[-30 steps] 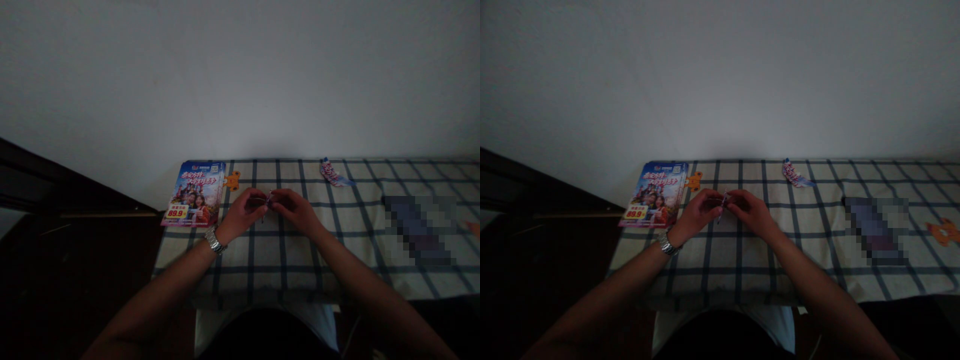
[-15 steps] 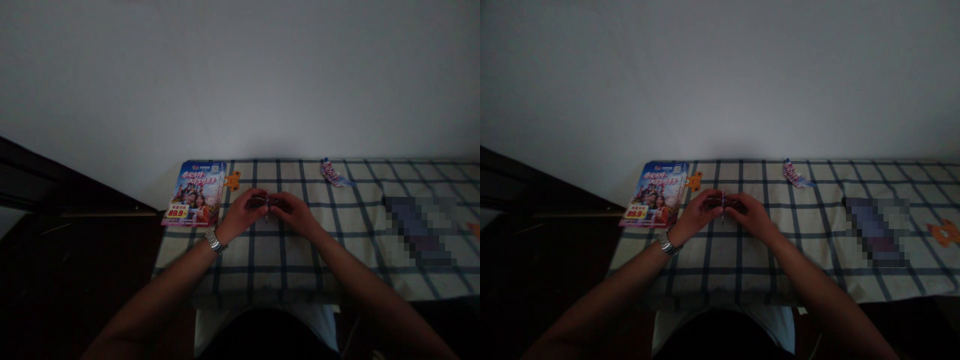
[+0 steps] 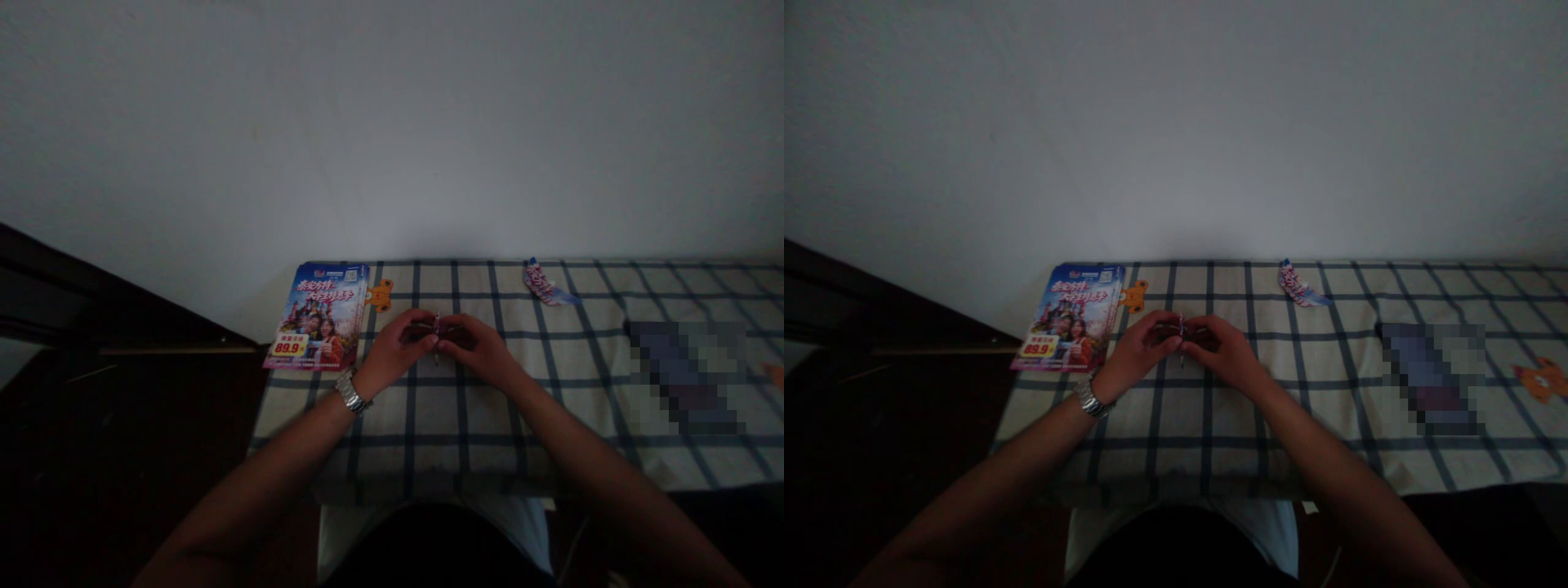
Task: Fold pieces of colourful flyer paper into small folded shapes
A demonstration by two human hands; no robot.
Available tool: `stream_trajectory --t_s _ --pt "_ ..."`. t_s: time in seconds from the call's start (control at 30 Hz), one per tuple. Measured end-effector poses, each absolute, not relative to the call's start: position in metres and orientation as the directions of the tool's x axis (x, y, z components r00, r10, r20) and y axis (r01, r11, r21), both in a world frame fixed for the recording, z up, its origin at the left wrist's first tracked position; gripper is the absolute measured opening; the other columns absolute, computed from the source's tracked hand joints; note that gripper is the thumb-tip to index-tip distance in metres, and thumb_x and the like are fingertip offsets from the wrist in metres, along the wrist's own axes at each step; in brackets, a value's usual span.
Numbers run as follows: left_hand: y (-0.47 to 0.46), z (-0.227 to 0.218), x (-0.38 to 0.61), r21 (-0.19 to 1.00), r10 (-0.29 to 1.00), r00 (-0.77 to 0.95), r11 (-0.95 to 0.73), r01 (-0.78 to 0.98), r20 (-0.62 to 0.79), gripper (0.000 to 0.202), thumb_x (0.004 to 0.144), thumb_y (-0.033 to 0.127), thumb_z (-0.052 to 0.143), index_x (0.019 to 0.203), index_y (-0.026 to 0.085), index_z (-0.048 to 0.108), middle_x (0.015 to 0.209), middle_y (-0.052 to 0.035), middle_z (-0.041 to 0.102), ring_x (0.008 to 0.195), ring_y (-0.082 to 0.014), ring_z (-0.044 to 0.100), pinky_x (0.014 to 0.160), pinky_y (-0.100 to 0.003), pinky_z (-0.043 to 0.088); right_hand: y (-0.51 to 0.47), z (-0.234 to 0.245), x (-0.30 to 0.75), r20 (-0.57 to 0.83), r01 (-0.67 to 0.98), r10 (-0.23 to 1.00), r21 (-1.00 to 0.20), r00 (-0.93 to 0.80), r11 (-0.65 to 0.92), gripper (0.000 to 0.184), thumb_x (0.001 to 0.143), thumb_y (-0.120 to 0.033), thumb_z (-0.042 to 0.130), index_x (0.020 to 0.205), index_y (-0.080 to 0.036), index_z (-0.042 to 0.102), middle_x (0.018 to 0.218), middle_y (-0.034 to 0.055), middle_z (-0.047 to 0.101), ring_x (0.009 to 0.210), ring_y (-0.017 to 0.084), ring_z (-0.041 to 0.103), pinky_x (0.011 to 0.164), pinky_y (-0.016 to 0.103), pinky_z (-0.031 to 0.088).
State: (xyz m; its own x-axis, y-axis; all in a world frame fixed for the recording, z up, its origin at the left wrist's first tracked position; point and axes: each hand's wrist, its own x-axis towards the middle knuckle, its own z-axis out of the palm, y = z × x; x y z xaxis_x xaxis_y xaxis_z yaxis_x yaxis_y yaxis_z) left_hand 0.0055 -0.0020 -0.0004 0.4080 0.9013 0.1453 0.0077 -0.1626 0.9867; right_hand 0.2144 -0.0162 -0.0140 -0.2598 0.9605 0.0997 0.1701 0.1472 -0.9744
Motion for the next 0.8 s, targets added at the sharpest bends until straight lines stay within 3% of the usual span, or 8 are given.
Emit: stream_trajectory --t_s 0.57,0.8 --pt "-0.0023 -0.0004 0.0047 0.984 0.905 0.395 -0.178 0.017 0.157 0.029 0.093 0.03 0.068 0.12 0.019 0.063 0.118 -0.0084 0.07 0.107 -0.0202 0.071 0.096 -0.033 0.058 -0.0179 -0.0055 0.2142 0.095 0.165 0.955 -0.975 -0.282 0.146 0.034 0.088 -0.038 0.073 0.118 -0.025 0.065 0.108 0.0057 0.075 0.097 0.022 0.074 0.088 0.038 0.062" --pt "-0.0011 -0.0017 0.0024 0.976 0.908 0.377 -0.215 0.045 0.183 0.029 0.095 0.03 0.064 0.122 0.02 0.063 0.119 -0.0082 0.07 0.106 -0.0203 0.07 0.097 -0.035 0.057 -0.0175 -0.0058 0.218 0.09 0.148 0.945 -0.979 -0.314 0.142 0.036 0.094 -0.04 0.067 0.127 -0.026 0.062 0.108 0.0052 0.075 0.097 0.022 0.074 0.09 0.038 0.06"
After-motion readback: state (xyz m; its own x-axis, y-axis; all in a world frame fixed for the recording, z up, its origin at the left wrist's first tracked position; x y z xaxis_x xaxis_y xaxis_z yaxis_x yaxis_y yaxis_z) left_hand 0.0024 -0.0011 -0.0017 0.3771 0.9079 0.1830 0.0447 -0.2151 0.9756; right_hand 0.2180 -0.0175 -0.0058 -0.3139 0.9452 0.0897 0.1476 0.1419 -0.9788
